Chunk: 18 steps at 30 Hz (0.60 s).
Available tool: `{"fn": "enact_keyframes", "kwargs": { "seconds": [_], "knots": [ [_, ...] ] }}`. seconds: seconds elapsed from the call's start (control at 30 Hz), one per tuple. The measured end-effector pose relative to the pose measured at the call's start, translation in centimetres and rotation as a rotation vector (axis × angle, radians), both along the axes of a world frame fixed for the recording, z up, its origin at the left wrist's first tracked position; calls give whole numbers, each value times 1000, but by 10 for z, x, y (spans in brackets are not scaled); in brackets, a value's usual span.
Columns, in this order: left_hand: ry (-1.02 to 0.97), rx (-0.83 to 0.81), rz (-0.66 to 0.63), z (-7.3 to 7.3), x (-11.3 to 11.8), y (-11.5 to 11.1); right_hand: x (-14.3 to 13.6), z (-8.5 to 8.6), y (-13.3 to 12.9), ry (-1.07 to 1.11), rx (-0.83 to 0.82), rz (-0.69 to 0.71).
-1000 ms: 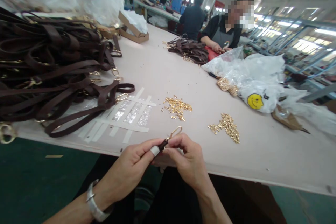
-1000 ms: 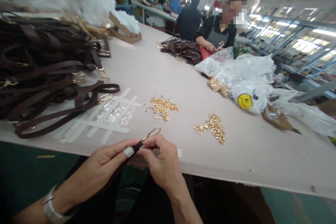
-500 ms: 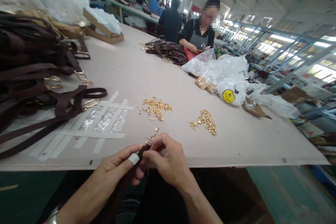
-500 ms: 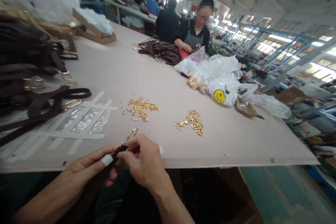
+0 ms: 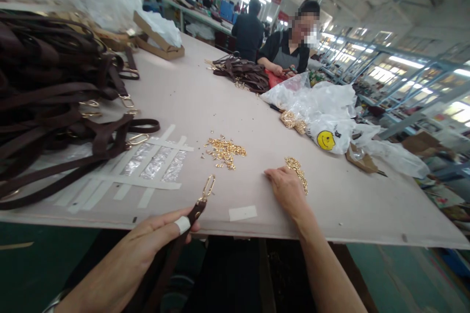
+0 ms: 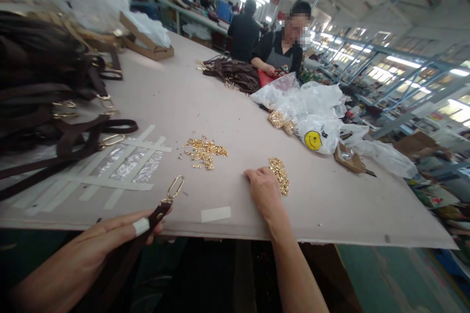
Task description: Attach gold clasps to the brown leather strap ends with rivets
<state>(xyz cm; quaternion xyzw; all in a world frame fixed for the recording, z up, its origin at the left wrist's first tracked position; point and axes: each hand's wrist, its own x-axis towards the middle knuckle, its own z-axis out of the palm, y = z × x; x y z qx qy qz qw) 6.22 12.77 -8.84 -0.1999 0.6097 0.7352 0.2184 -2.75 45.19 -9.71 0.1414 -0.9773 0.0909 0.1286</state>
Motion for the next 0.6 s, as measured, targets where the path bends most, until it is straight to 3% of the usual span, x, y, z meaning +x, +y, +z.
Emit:
{"fn": "enact_keyframes", "kwargs": {
  "seconds": [0.17, 0.3, 0.37, 0.5, 0.6],
  "knots": [
    [65, 180, -124, 20, -3, 1, -7, 8, 7, -39, -29, 64],
    [171, 217, -141, 23, -7, 6, -1, 11, -4, -13, -142, 29],
    [203, 167, -112, 19, -10, 9, 15, 11, -26, -4, -280, 17],
    [260, 99, -90, 9, -13, 13, 60, 9, -93, -64, -827, 107],
    [305, 114, -95, 6, -13, 14, 81, 6, -133, -84, -941, 215]
  ]
}}
